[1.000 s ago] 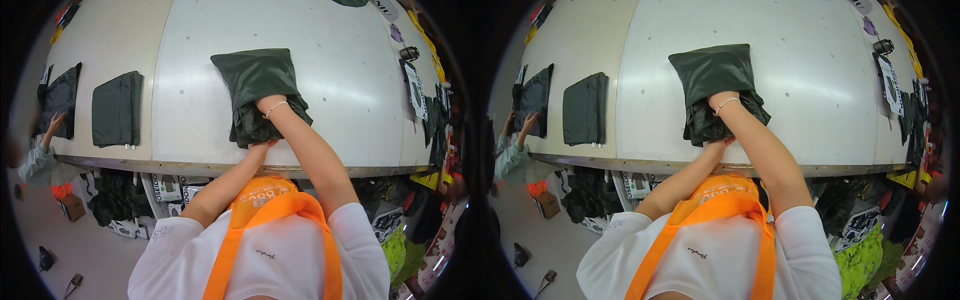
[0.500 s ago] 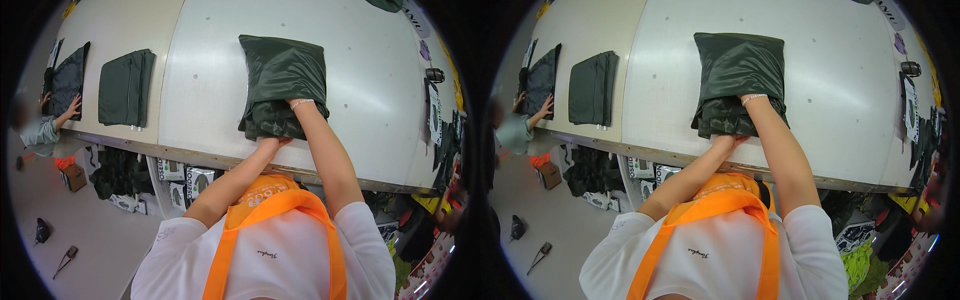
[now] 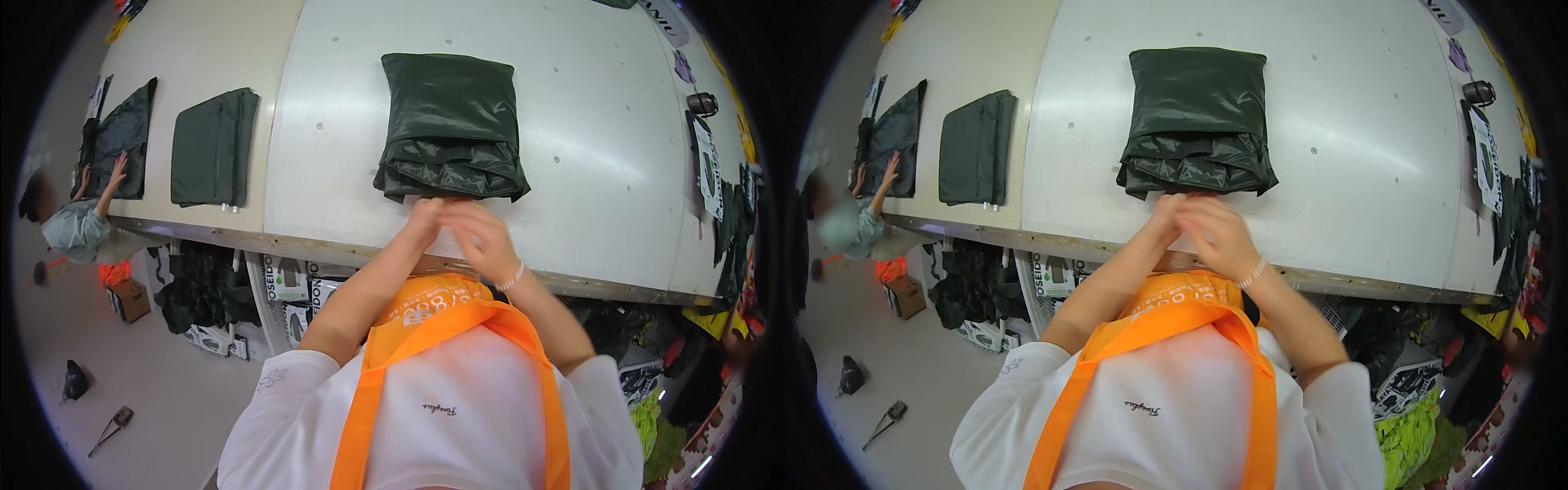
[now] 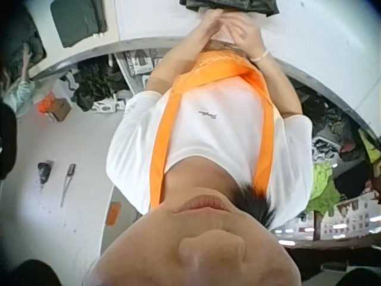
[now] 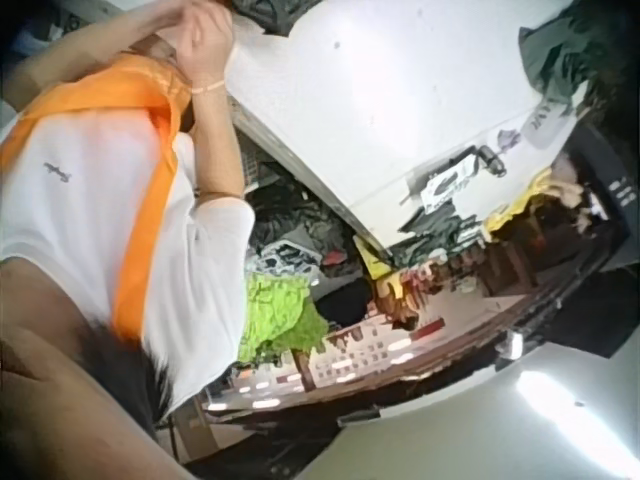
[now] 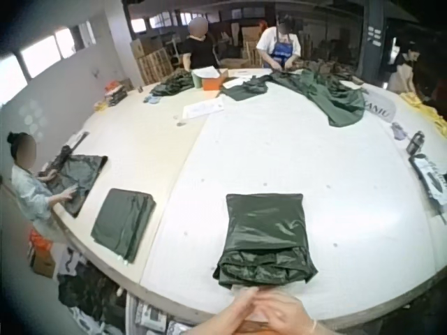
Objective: The person folds a dark green jacket on a white table. They smooth the fabric, fold the sleeves inward, fold the jacket in half lengthwise, and then fold it into a compact rectangle.
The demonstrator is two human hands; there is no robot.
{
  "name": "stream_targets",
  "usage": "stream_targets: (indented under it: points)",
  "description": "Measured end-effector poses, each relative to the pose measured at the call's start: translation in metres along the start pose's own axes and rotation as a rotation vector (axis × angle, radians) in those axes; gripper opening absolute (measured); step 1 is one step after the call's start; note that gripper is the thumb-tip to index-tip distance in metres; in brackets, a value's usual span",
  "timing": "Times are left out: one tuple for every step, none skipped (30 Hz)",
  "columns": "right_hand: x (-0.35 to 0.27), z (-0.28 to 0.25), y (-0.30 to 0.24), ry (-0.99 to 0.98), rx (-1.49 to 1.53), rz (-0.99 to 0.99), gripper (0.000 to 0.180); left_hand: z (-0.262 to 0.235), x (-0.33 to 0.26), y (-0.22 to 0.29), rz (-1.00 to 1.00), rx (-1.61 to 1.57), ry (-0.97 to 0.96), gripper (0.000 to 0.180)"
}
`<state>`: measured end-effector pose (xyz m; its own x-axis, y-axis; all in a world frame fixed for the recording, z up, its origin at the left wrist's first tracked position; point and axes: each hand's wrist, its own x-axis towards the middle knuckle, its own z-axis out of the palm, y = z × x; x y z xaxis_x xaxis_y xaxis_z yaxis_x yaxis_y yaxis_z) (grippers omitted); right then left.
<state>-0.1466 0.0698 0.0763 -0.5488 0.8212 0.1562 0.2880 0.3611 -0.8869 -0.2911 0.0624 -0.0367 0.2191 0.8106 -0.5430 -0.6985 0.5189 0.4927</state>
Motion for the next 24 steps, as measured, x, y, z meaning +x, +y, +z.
stream_targets:
  points:
    - [-0.027, 0.002, 0.020, 0.072, -0.002, 0.147, 0.028, 0.013, 0.003, 0.011, -0.073, 0.180, 0.125, 0.034]
    - [-0.034, 0.009, 0.032, 0.161, 0.216, 0.361, 0.029, 0.018, 0.000, 0.009, -0.014, 0.169, 0.187, 0.032]
    - [-0.037, 0.015, 0.043, 0.253, 0.434, 0.578, 0.029, 0.021, -0.005, 0.009, 0.019, 0.322, 0.233, 0.032]
    - [-0.036, 0.018, 0.053, 0.343, 0.653, 0.787, 0.029, 0.024, -0.009, 0.011, 0.058, 0.476, 0.273, 0.033]
    - [-0.031, 0.021, 0.060, 0.424, 0.808, 0.715, 0.029, 0.038, -0.016, 0.016, 0.091, 0.630, 0.301, 0.034]
    - [-0.022, 0.027, 0.065, 0.504, 0.960, 0.635, 0.028, 0.051, -0.027, 0.023, 0.134, 0.770, 0.314, 0.038]
    - [-0.015, 0.033, 0.065, 0.563, 1.115, 0.551, 0.027, 0.049, -0.033, 0.029, 0.121, 0.905, 0.228, 0.038]
    - [-0.010, 0.032, 0.061, 0.545, 1.129, 0.557, 0.026, 0.046, -0.037, 0.036, 0.106, 1.044, 0.128, 0.038]
    - [-0.007, 0.028, 0.056, 0.527, 1.144, 0.563, 0.025, 0.045, -0.041, 0.043, 0.089, 1.183, 0.025, 0.038]
    - [-0.003, 0.027, 0.051, 0.505, 1.156, 0.566, 0.025, 0.046, -0.055, 0.044, 0.321, 1.290, -0.020, 0.031]
    - [-0.003, 0.024, 0.049, 0.523, 1.171, 0.553, 0.024, 0.068, -0.074, 0.060, 0.368, 1.576, -0.022, 0.029]
    - [-0.002, 0.021, 0.047, 0.543, 1.180, 0.535, 0.023, 0.098, -0.090, 0.082, 0.427, 1.860, -0.027, 0.030]
    - [-0.001, 0.019, 0.044, 0.559, 1.189, 0.517, 0.023, 0.117, -0.093, 0.094, 0.780, 1.948, -0.033, 0.039]
    - [0.001, 0.016, 0.032, 0.570, 1.189, 0.532, 0.017, 0.129, -0.095, 0.102, 1.130, 2.000, -0.018, 0.050]
    - [0.000, 0.017, 0.025, 0.596, 1.159, 0.536, 0.016, 0.137, -0.085, 0.105, 1.139, 2.144, 0.018, 0.068]
    - [0.004, 0.019, 0.018, 0.603, 1.128, 0.533, 0.016, 0.129, -0.072, 0.109, 1.180, 2.241, -0.029, 0.069]
    - [0.010, 0.019, 0.012, 0.612, 1.094, 0.527, 0.016, 0.115, -0.058, 0.108, 1.223, 2.336, -0.080, 0.069]
    - [0.013, 0.019, 0.005, 0.653, 1.049, 0.545, 0.016, 0.108, -0.052, 0.105, 1.241, 2.464, -0.141, 0.066]
    - [0.009, 0.017, 0.007, 0.662, 0.999, 0.546, 0.016, 0.110, -0.047, 0.105, 1.299, 2.483, -0.157, 0.065]
    - [0.006, 0.015, 0.011, 0.668, 0.949, 0.547, 0.015, 0.114, -0.042, 0.106, 1.357, 2.501, -0.170, 0.064]
    - [0.004, 0.013, 0.014, 0.672, 0.900, 0.548, 0.015, 0.119, -0.036, 0.109, 1.415, 2.518, -0.182, 0.063]
    - [0.003, 0.011, 0.015, 0.685, 0.861, 0.540, 0.015, 0.132, -0.030, 0.115, 1.448, 2.498, -0.069, 0.064]
    - [0.003, 0.009, 0.013, 0.691, 0.824, 0.528, 0.015, 0.144, -0.029, 0.122, 1.416, 2.489, 0.053, 0.065]
    - [0.004, 0.007, 0.013, 0.697, 0.787, 0.515, 0.015, 0.146, -0.024, 0.118, 1.444, 2.452, 0.071, 0.064]
